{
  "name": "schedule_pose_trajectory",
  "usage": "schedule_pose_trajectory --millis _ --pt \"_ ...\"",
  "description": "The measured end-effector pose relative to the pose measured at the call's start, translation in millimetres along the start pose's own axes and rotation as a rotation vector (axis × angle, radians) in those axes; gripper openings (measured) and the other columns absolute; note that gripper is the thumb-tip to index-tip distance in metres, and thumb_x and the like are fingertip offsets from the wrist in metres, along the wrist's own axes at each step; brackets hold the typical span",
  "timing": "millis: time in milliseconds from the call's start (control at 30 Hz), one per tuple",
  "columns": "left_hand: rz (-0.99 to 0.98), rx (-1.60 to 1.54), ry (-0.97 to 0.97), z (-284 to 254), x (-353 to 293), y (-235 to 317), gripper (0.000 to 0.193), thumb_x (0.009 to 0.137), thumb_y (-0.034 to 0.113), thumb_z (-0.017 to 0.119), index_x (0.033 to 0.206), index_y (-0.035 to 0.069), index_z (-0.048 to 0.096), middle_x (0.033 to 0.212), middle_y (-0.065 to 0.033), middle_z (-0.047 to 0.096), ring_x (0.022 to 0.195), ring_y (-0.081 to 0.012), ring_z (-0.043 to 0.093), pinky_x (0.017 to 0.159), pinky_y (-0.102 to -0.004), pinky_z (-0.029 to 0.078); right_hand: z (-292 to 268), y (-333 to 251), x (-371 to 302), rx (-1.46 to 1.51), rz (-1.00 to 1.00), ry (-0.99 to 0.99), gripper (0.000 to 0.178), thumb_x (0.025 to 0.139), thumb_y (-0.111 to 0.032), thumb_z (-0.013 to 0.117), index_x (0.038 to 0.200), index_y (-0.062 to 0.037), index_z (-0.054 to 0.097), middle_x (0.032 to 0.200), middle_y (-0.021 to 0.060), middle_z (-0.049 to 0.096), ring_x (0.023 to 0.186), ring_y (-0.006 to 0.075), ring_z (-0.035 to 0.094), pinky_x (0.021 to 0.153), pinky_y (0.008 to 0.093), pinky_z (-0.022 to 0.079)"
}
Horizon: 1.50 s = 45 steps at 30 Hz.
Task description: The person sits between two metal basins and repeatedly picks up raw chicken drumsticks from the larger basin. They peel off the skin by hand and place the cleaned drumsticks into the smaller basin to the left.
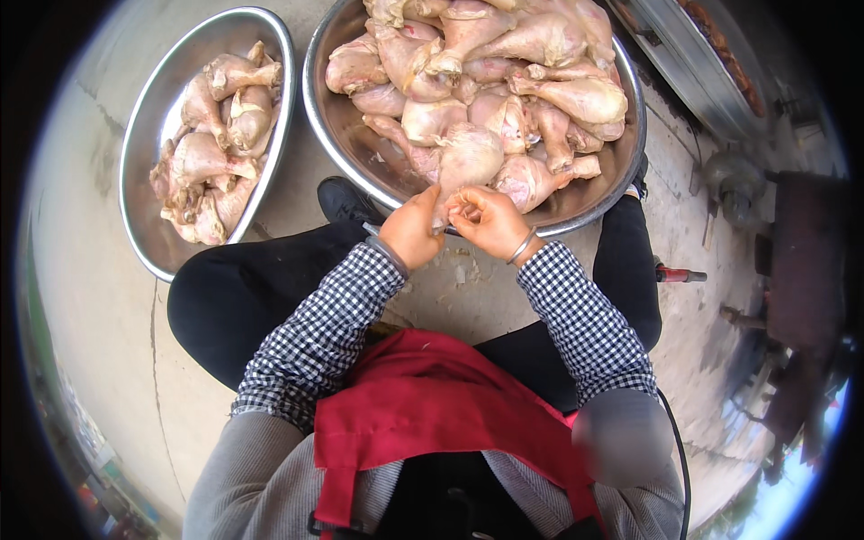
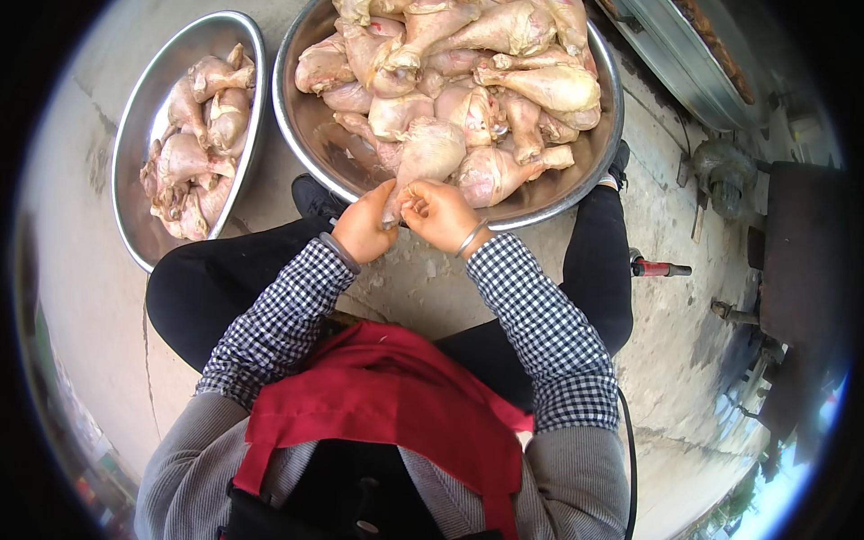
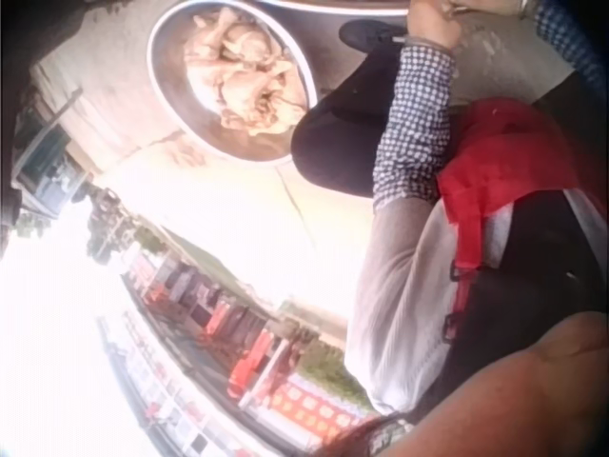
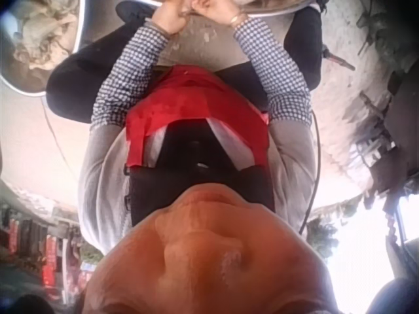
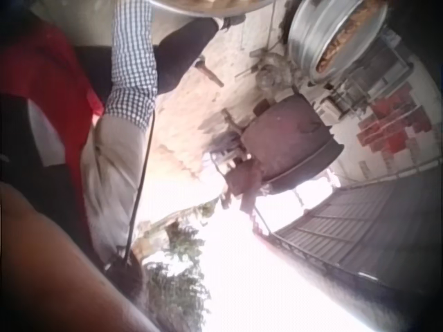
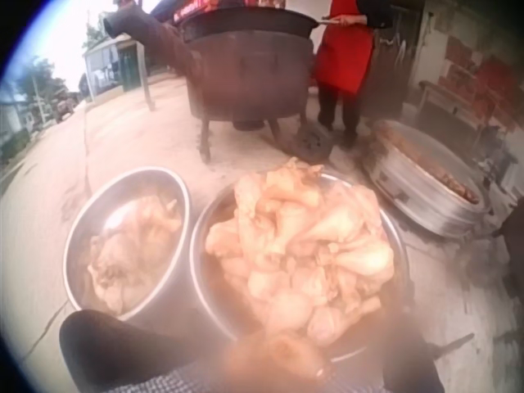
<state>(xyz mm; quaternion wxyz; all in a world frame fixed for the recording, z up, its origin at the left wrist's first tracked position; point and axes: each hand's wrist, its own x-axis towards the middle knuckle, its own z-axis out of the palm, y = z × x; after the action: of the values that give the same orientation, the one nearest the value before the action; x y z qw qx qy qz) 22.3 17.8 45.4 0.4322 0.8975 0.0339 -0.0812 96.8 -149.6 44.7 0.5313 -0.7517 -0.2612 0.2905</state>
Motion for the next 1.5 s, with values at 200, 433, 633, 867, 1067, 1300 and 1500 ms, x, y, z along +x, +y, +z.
schedule_pose_trajectory --millis 200,433,633,867,1067,1300,1500 --pt "0.047 -0.102 0.098 9 -3 -8 0.068 0.071 0.004 0.066 0.133 -0.008 0.043 0.115 -0.0287 0.060 0.110 -0.0342 0.060 0.094 -0.0347 0.047 -2 -5 -2 -0.234 -0.294 0.005 0.012 0.079 -0.003 0.066 0.090 -0.0016 0.062 0.081 0.0116 0.059 0.070 0.0255 0.062 0.063 0.0335 0.051" --pt "0.019 -0.175 0.068 8 -4 -8 0.071 0.070 0.005 0.068 0.134 -0.008 0.042 0.118 -0.0263 0.060 0.112 -0.0290 0.060 0.094 -0.0325 0.047 -1 -6 -2 -0.448 -0.448 0.045 0.010 0.081 -0.011 0.065 0.082 -0.0025 0.059 0.081 0.0126 0.058 0.073 0.0310 0.060 0.063 0.0397 0.050" --pt "0.000 -0.323 0.034 11 -7 -12 0.075 0.069 0.004 0.069 0.137 -0.008 0.039 0.119 -0.0220 0.059 0.109 -0.0237 0.059 0.093 -0.0300 0.046 4 1 -1 -0.550 -0.507 0.070 0.012 0.081 -0.012 0.064 0.080 -0.0029 0.056 0.078 0.0121 0.056 0.072 0.0313 0.059 0.063 0.0400 0.050" --pt "0.067 -0.417 0.065 29 -11 -31 0.074 0.068 0.005 0.066 0.137 -0.008 0.039 0.118 -0.0280 0.054 0.112 -0.0359 0.055 0.097 -0.0359 0.043 -14 3 8 -0.241 -0.128 0.109 0.008 0.081 -0.005 0.062 0.081 0.0002 0.057 0.077 0.0150 0.060 0.066 0.0287 0.061 0.060 0.0348 0.050" --pt "0.105 -0.300 0.072 27 -9 -26 0.074 0.068 0.004 0.064 0.137 -0.007 0.039 0.119 -0.0297 0.054 0.113 -0.0398 0.054 0.097 -0.0389 0.043 -9 -15 5 -0.412 -0.416 -0.084 0.011 0.083 -0.011 0.063 0.089 -0.0013 0.065 0.085 0.0141 0.062 0.077 0.0309 0.062 0.069 0.0385 0.051" --pt "0.150 -0.156 0.106 23 -12 -25 0.073 0.068 0.005 0.066 0.135 -0.006 0.040 0.116 -0.0282 0.056 0.108 -0.0401 0.057 0.094 -0.0393 0.046 -13 -34 16 -0.589 -0.515 -0.271 0.013 0.082 -0.009 0.060 0.090 0.0000 0.062 0.084 0.0165 0.062 0.078 0.0352 0.061 0.069 0.0420 0.051" --pt "0.117 -0.116 -0.036 17 -11 -16 0.086 0.063 0.008 0.071 0.138 -0.010 0.033 0.124 -0.0281 0.052 0.118 -0.0385 0.051 0.101 -0.0385 0.042 -13 -39 17 -0.649 -0.630 -0.313 0.007 0.078 -0.007 0.063 0.081 -0.0024 0.059 0.076 0.0156 0.061 0.071 0.0340 0.061 0.064 0.0423 0.050"
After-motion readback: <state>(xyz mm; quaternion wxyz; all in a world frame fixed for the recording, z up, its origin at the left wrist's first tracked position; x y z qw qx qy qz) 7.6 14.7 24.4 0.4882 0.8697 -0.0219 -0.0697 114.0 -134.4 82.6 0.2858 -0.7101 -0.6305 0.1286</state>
